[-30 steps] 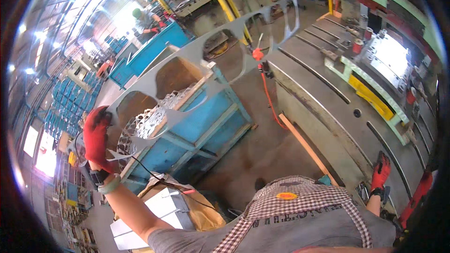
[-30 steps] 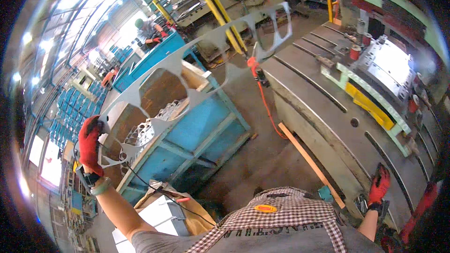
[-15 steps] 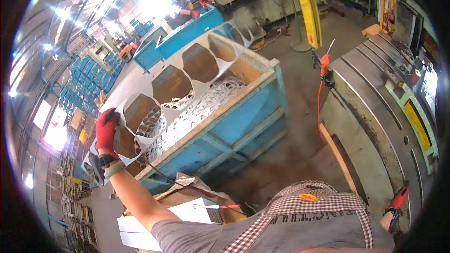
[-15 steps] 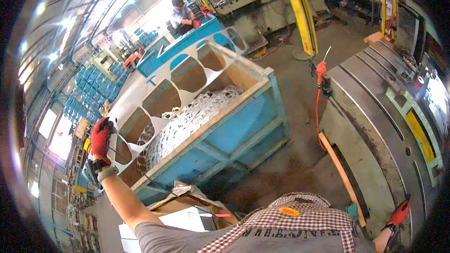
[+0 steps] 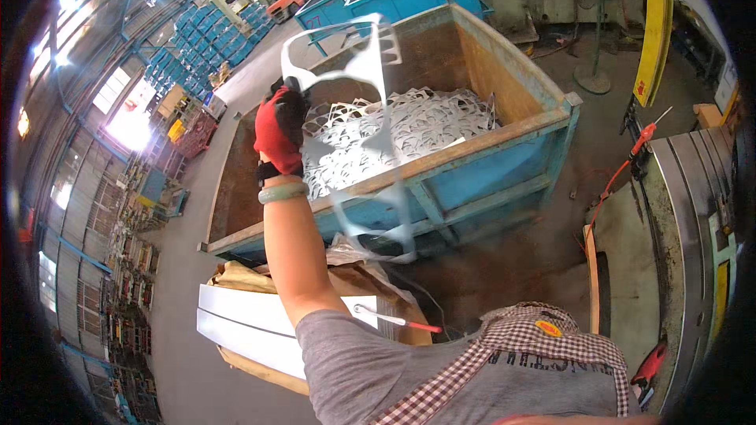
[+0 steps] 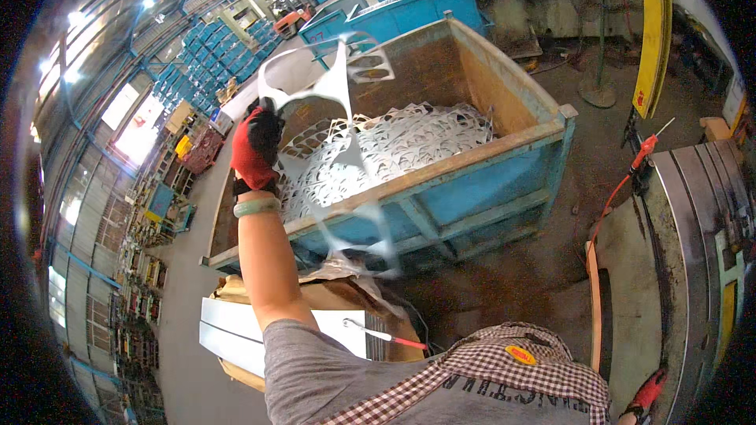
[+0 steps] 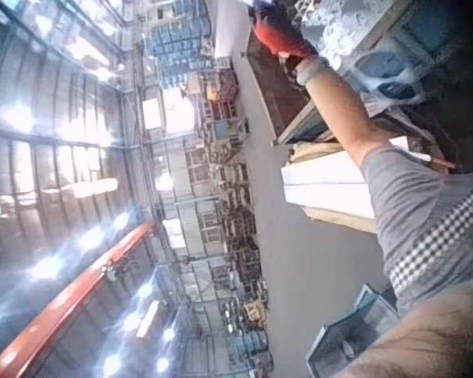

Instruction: Operating a stamping press to produce circular metal parts from sheet metal.

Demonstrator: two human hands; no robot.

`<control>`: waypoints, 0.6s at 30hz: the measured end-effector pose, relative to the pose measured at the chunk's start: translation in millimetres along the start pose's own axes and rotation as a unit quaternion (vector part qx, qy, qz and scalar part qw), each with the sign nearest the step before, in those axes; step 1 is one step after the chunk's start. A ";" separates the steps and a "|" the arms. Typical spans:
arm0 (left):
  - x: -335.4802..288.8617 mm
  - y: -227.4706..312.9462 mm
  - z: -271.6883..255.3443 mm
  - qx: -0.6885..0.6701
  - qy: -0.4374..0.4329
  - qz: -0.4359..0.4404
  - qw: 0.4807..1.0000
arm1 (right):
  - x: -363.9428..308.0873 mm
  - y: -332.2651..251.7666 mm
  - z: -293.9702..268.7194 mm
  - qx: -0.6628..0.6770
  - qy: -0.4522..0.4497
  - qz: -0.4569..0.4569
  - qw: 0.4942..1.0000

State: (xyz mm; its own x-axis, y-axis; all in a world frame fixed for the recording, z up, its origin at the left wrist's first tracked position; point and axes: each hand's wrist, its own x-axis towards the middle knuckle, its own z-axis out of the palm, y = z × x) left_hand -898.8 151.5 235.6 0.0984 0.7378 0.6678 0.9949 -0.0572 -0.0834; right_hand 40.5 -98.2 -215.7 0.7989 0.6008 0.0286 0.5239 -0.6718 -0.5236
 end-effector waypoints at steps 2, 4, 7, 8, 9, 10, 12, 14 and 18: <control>2.6 -11.7 12.7 -0.099 0.085 -0.029 0.991 | -10.1 -52.6 10.2 0.043 -0.011 -0.118 0.992; 7.9 -13.0 19.1 -0.201 0.168 -0.051 0.964 | -13.6 -57.2 28.2 0.063 -0.013 -0.170 0.983; 15.0 -5.4 20.6 -0.265 0.258 -0.127 0.921 | -14.9 -50.6 55.3 0.126 -0.097 -0.156 0.975; 10.5 -16.7 27.3 -0.171 0.261 -0.159 0.937 | -21.1 -52.4 60.3 0.147 -0.124 -0.147 0.970; 5.5 -29.7 34.1 -0.175 0.260 -0.155 0.937 | -27.7 -53.6 64.2 0.168 -0.150 -0.138 0.965; 1.6 -43.2 43.0 -0.128 0.256 -0.164 0.944 | -33.6 -52.3 67.4 0.219 -0.171 -0.141 0.950; -1.1 -42.9 70.5 -0.171 0.277 -0.232 0.917 | -53.1 -54.5 62.2 0.224 -0.165 -0.102 0.955; -20.7 -64.6 113.4 -0.110 0.296 -0.296 0.901 | -60.3 -43.1 62.5 0.231 -0.160 -0.063 0.958; -81.0 -63.8 234.4 -0.034 -0.039 -0.104 0.993 | -68.6 -10.6 66.4 0.254 -0.180 0.002 0.950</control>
State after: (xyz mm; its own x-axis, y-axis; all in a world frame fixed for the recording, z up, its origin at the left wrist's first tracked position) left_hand -975.7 253.0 13.5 -0.1091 0.7878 0.6062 0.9930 0.0589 0.1022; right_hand -39.5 -103.6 -268.7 0.5998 0.7695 -0.2192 0.2374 -0.4328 -0.8697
